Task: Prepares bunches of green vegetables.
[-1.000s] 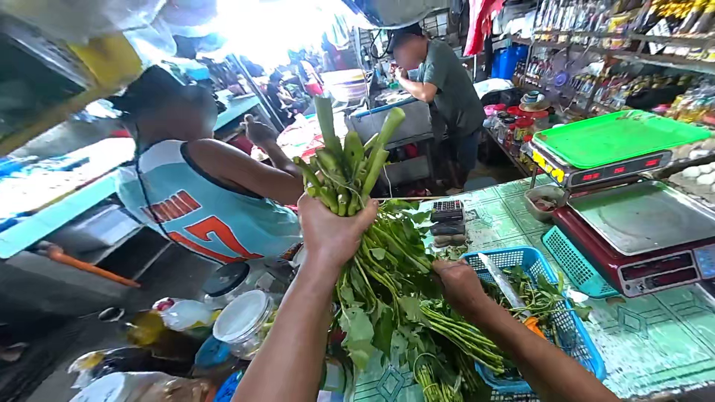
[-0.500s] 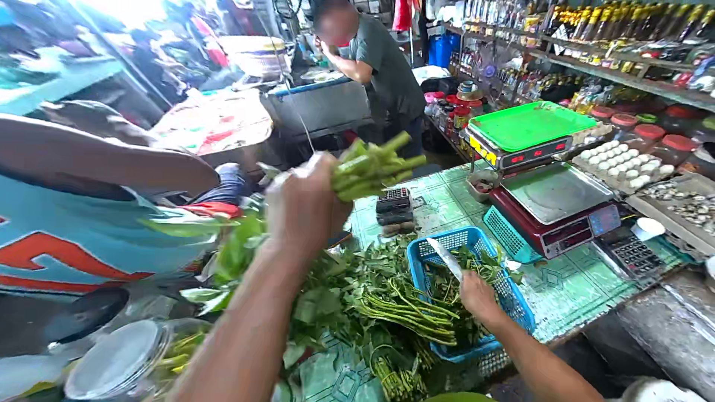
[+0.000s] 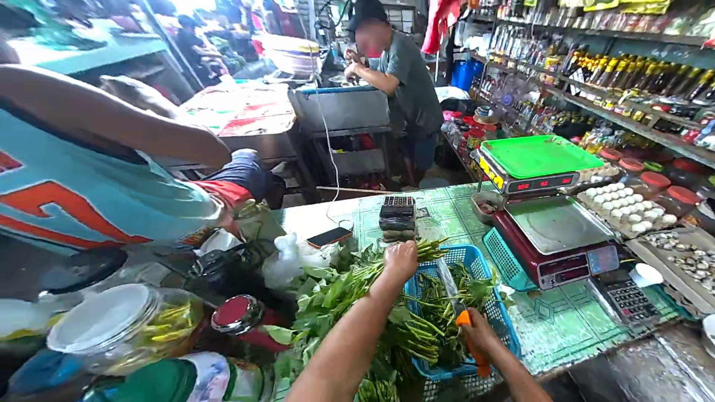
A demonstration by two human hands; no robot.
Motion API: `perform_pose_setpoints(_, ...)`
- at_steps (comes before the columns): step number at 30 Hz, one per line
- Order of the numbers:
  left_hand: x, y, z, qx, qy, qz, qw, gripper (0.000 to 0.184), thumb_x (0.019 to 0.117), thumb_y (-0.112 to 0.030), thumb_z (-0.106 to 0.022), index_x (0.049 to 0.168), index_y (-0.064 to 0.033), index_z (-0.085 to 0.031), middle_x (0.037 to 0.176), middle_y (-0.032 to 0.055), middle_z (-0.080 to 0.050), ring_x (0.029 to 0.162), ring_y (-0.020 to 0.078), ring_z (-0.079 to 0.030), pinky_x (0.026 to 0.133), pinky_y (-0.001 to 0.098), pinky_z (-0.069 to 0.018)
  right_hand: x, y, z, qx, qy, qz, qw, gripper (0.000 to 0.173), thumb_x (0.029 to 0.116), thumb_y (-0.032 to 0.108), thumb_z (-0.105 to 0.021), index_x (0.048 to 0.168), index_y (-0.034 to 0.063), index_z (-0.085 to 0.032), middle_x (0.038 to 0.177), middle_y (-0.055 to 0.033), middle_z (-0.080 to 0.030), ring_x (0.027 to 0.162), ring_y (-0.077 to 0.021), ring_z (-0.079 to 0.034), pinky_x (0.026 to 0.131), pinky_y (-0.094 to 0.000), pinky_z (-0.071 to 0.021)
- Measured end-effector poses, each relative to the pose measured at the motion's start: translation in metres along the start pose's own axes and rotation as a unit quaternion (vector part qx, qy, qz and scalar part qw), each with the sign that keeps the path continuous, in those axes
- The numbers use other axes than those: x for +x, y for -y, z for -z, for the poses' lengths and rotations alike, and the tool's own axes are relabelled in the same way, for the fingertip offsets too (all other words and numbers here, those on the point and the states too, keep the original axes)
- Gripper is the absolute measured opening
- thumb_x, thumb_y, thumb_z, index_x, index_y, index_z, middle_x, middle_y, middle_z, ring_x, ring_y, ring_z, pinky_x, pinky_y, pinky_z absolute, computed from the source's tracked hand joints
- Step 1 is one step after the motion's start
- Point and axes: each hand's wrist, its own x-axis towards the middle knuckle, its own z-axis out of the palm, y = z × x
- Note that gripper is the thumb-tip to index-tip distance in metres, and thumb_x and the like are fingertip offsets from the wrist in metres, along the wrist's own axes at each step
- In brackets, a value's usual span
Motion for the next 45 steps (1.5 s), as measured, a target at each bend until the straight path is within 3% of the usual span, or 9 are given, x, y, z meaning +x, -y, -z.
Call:
perform_pose_setpoints(4,0.012,0.003,-0.034,-0.015,-0.005,0.042,0.999,0.046,0.0869,-0.013,-0.069,0.131,-0.0022,-0.058,0.123,0.0204,-0.067,0.116,0.0384,-0.065,0.101,0.0604,-0.0465,-0.029,0.007,0.001,0.060,-0.034,0.014,0.997,0.051,0.1042,0.019,-0.051,0.151,0.0059,-0.036,0.115,-0.0225,-0.065,0.088,-0.0323,-0.071,0.079,-0.0512,-0.0600)
perform_pose_setpoints(8,0.014,0.002,-0.055,0.002,-0.006,0.052,0.999,0.045,0.0872,-0.007,-0.068,0.131,-0.0002,-0.058,0.122,0.0201,-0.068,0.116,0.0364,-0.065,0.104,0.0573,-0.0442,-0.050,0.016,0.001,-0.033,-0.100,0.084,0.991,0.053,0.1058,0.019,-0.048,0.154,0.0016,-0.033,0.099,-0.0192,-0.068,0.076,-0.0295,-0.070,0.075,-0.0490,-0.0603)
perform_pose_setpoints(13,0.007,-0.011,-0.063,-0.021,0.026,0.010,0.999,0.047,0.0880,-0.017,-0.069,0.131,-0.0012,-0.057,0.126,0.0203,-0.065,0.121,0.0361,-0.061,0.107,0.0578,-0.0413,-0.063,0.034,0.003,-0.215,-0.086,0.098,0.968,0.054,0.1064,0.021,-0.049,0.155,0.0013,-0.035,0.129,-0.0215,-0.065,0.113,-0.0338,-0.068,0.101,-0.0496,-0.0530)
perform_pose_setpoints(15,0.005,-0.019,-0.063,-0.016,0.039,0.015,0.999,0.041,0.0906,-0.014,-0.066,0.129,-0.0018,-0.059,0.124,0.0195,-0.067,0.119,0.0361,-0.063,0.106,0.0581,-0.0428,-0.060,0.033,0.002,-0.244,-0.070,0.085,0.964,0.054,0.1066,0.021,-0.047,0.156,0.0025,-0.035,0.136,-0.0207,-0.062,0.117,-0.0332,-0.067,0.103,-0.0490,-0.0527)
perform_pose_setpoints(18,0.005,-0.027,-0.061,0.004,0.058,0.026,0.998,0.032,0.0922,-0.013,-0.064,0.123,-0.0024,-0.063,0.120,0.0178,-0.069,0.115,0.0352,-0.065,0.102,0.0582,-0.0455,-0.057,0.029,0.002,-0.253,-0.065,0.077,0.962,0.050,0.1062,0.019,-0.047,0.153,0.0038,-0.038,0.130,-0.0200,-0.065,0.112,-0.0335,-0.069,0.098,-0.0494,-0.0548)
perform_pose_setpoints(30,0.004,-0.047,-0.069,0.029,0.087,0.013,0.996,0.031,0.0883,-0.016,-0.068,0.116,-0.0027,-0.066,0.117,0.0182,-0.070,0.111,0.0372,-0.066,0.094,0.0596,-0.0491,0.012,0.053,-0.001,-0.201,-0.003,0.062,0.978,0.046,0.1093,0.020,-0.039,0.153,0.0064,-0.034,0.126,-0.0221,-0.065,0.114,-0.0356,-0.067,0.099,-0.0538,-0.0530)
perform_pose_setpoints(32,0.007,-0.041,-0.067,0.017,0.087,0.018,0.996,0.033,0.0874,-0.020,-0.070,0.115,-0.0033,-0.067,0.117,0.0187,-0.070,0.111,0.0384,-0.067,0.091,0.0611,-0.0514,0.005,0.058,0.001,-0.200,-0.001,0.055,0.978,0.045,0.1097,0.022,-0.040,0.152,0.0074,-0.035,0.125,-0.0211,-0.065,0.114,-0.0348,-0.067,0.098,-0.0532,-0.0535)
perform_pose_setpoints(37,0.024,-0.019,-0.039,-0.018,0.101,0.042,0.994,0.039,0.0867,-0.024,-0.071,0.118,-0.0022,-0.066,0.124,0.0220,-0.067,0.117,0.0427,-0.064,0.089,0.0663,-0.0516,-0.052,0.032,0.004,-0.237,0.001,0.053,0.970,0.048,0.1076,0.015,-0.040,0.154,0.0042,-0.036,0.142,-0.0226,-0.057,0.118,-0.0373,-0.066,0.099,-0.0538,-0.0544)
perform_pose_setpoints(45,0.034,-0.027,-0.030,-0.017,0.198,-0.062,0.978,0.042,0.0820,-0.024,-0.080,0.108,0.0047,-0.065,0.108,0.0256,-0.067,0.103,0.0424,-0.066,0.086,0.0655,-0.0517,0.012,0.048,-0.005,-0.166,0.019,0.080,0.983,0.045,0.1058,0.013,-0.044,0.149,0.0035,-0.038,0.133,-0.0230,-0.061,0.116,-0.0373,-0.067,0.097,-0.0561,-0.0545)
